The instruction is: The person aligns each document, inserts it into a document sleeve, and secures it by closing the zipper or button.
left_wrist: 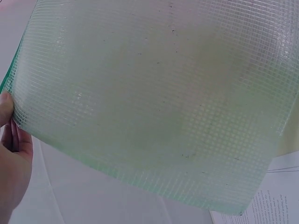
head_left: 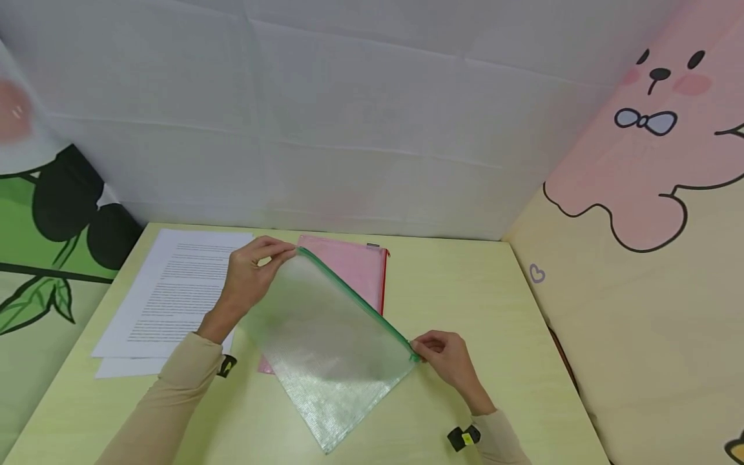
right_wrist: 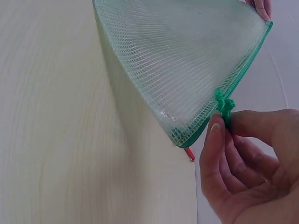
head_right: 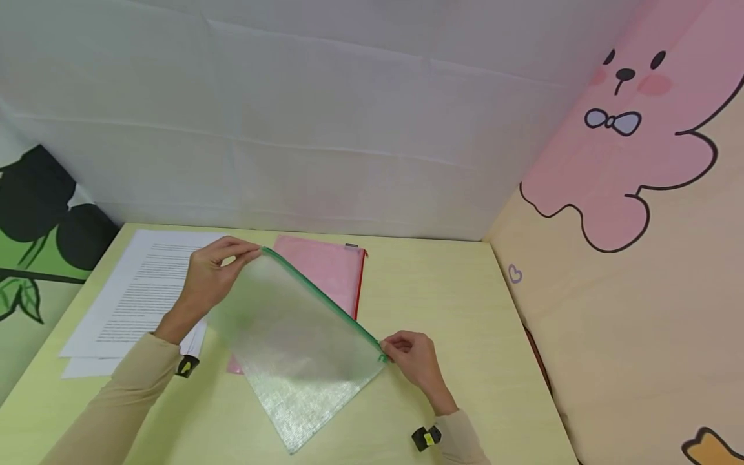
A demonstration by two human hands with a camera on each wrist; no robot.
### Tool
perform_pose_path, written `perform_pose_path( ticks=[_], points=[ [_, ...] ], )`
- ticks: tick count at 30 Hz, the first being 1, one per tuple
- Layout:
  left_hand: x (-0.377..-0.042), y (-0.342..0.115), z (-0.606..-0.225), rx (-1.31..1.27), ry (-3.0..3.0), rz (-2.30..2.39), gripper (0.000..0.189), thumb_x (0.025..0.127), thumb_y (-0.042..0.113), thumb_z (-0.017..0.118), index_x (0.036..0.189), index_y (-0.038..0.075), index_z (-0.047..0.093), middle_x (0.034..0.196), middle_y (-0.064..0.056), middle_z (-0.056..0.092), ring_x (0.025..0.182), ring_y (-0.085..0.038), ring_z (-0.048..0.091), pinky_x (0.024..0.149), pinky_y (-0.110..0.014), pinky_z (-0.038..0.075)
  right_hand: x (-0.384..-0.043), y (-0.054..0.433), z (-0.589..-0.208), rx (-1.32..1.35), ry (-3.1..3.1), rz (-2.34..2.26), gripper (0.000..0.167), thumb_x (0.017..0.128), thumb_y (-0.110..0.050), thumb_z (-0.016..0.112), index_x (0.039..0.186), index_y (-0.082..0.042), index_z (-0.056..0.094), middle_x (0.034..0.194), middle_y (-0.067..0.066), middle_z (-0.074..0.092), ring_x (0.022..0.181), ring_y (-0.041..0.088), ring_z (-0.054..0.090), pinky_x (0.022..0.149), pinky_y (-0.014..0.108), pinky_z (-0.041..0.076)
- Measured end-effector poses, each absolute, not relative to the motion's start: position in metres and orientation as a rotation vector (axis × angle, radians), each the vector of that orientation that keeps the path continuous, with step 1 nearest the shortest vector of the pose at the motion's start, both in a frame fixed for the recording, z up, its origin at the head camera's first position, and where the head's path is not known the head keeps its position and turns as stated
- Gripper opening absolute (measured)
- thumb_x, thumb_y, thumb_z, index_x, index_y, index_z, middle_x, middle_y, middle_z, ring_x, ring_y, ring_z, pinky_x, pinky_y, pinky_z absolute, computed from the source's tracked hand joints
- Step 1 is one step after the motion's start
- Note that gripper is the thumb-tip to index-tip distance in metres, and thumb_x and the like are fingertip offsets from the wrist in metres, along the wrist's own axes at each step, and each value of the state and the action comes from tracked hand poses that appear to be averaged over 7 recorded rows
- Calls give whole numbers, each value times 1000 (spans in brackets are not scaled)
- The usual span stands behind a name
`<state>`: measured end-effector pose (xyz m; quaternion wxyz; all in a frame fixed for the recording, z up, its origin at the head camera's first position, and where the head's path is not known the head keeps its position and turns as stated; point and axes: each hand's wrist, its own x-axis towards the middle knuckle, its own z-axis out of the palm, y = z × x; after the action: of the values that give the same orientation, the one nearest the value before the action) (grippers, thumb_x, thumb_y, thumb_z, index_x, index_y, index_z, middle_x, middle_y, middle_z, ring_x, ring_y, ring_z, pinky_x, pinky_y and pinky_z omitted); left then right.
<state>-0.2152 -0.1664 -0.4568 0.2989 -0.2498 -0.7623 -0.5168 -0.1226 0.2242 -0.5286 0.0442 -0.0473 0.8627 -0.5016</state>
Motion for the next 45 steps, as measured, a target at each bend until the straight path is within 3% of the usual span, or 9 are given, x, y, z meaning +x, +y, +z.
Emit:
perform_pose_path(
  ticks=[8,13,21,33,41,45],
  points=[
    [-214,-170,-452,-628,-2045,-1349,18,84,-12,76,100,-4,79,92,-15,71,84,-18,65,77,-12,48,-117,233,-529,-121,2626,-1524,9,93,-14,78,92,-5,78,80,4,74,71,27,73,66,42,61],
    [-214,-173,-450,-615,-2037,-1357,19,83,-15,76,99,-4,79,92,-16,71,87,-8,64,78,-12,49,-114,238,-529,-93,2627,-1512,8,93,-13,77,93,-5,78,79,4,74,71,25,73,64,37,61],
    [-214,-174,-448,-612,-2042,-1379,17,85,-11,76,100,-4,80,93,-15,72,87,-6,63,78,-11,48,-112,243,-527,-64,2613,-1508,9,94,-12,76,94,-3,77,80,5,75,70,20,72,68,42,62],
    [-214,-176,-448,-593,-2052,-1368,15,86,-10,75,99,-4,80,92,-15,72,87,-1,61,77,-9,48,-106,251,-533,-17,2587,-1514,11,94,-11,75,94,0,76,80,7,75,72,27,73,69,41,62],
    [-214,-174,-450,-607,-2046,-1405,17,85,-13,74,99,-5,79,92,-17,72,86,-3,61,75,-10,48,-106,252,-539,-42,2588,-1498,12,95,-13,74,95,0,76,83,7,75,71,20,73,69,40,62],
    [-214,-172,-452,-659,-2042,-1427,18,85,-14,74,99,-5,79,92,-16,72,86,-3,61,76,-9,48,-106,254,-541,-91,2610,-1435,13,96,-14,73,97,-2,76,84,5,75,73,19,72,67,33,61]
  ],
)
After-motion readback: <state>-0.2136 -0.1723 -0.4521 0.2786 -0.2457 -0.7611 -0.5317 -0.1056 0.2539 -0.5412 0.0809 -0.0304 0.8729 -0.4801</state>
